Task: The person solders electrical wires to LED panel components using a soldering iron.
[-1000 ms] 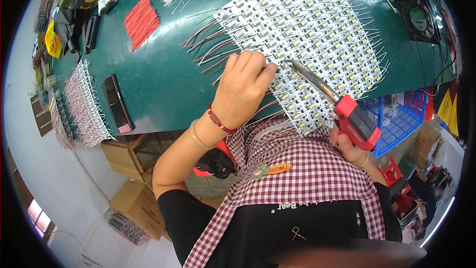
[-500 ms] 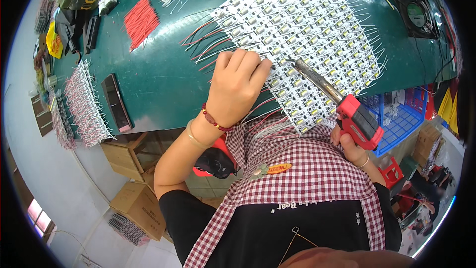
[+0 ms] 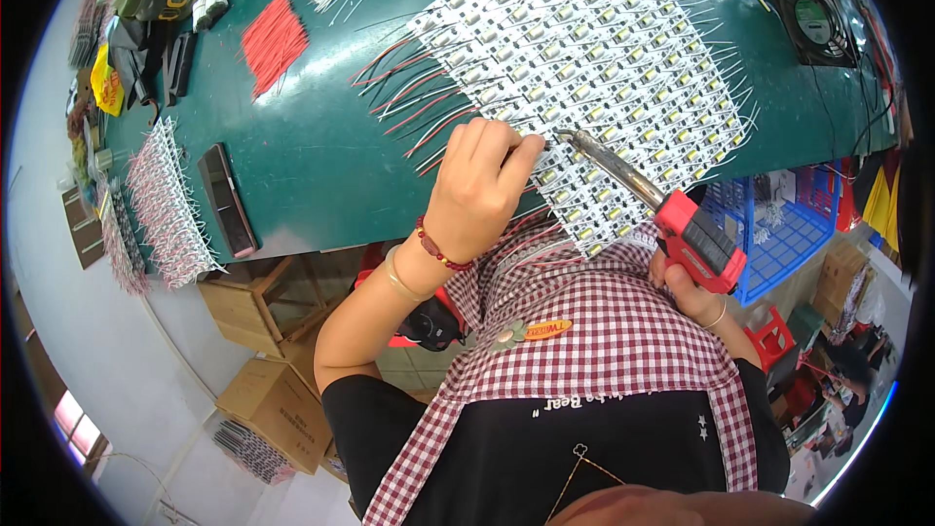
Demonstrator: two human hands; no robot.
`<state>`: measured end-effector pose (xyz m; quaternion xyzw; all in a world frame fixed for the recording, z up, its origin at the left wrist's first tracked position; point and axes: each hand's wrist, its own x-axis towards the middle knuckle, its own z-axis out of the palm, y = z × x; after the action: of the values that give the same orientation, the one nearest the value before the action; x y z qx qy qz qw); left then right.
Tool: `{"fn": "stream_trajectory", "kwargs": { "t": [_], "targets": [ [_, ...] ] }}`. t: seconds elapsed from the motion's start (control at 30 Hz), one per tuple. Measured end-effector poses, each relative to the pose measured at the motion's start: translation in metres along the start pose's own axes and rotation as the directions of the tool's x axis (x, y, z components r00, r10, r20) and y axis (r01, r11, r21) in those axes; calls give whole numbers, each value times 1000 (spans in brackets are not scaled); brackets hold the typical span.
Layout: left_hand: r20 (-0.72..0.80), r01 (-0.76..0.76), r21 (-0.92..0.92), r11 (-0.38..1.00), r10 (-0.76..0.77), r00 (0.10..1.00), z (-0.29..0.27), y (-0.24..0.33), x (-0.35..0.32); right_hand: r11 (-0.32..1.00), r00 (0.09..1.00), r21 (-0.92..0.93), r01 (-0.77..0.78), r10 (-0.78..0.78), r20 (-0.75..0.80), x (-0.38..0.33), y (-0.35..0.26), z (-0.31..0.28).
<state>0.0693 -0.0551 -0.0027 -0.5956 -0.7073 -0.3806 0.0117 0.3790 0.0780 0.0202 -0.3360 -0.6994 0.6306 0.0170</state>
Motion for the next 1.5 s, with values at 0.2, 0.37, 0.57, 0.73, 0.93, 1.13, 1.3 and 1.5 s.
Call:
{"fn": "stream_trajectory", "kwargs": {
  "t": [0.2, 0.37, 0.57, 0.73, 0.93, 1.13, 1.3, 1.5],
  "targets": [
    [-22, -19, 5, 1000, 19, 1000, 1, 1, 0, 963, 997, -261, 61, -71, -26, -2, 13, 1],
    [1, -11, 0, 1000, 11, 1000, 3, -1, -1, 984, 995, -149, 101, -98, 32, 4, 11, -1],
    [10, -17, 14, 1000, 17, 1000, 3, -1, 0, 930, 973, -287, 229, -231, 29, 9, 10, 2],
    [14, -11, 17, 1000, 10, 1000, 1, -1, 1, 934, 975, -281, 221, -221, 32, 8, 8, -2],
    [9, -15, 5, 1000, 15, 1000, 3, -2, 0, 954, 978, -223, 201, -207, -4, 12, -1, 5],
    [6, -21, -6, 1000, 21, 1000, 3, -3, 1, 962, 982, -195, 189, -186, 32, 11, 14, 1],
    [11, -23, 0, 1000, 23, 1000, 4, -3, 1, 965, 984, -198, 173, -162, 68, 14, 4, 2],
    [15, -24, 10, 1000, 24, 1000, 3, -3, 1, 966, 987, -204, 157, -161, -1, 9, 6, -3]
  ]
}}
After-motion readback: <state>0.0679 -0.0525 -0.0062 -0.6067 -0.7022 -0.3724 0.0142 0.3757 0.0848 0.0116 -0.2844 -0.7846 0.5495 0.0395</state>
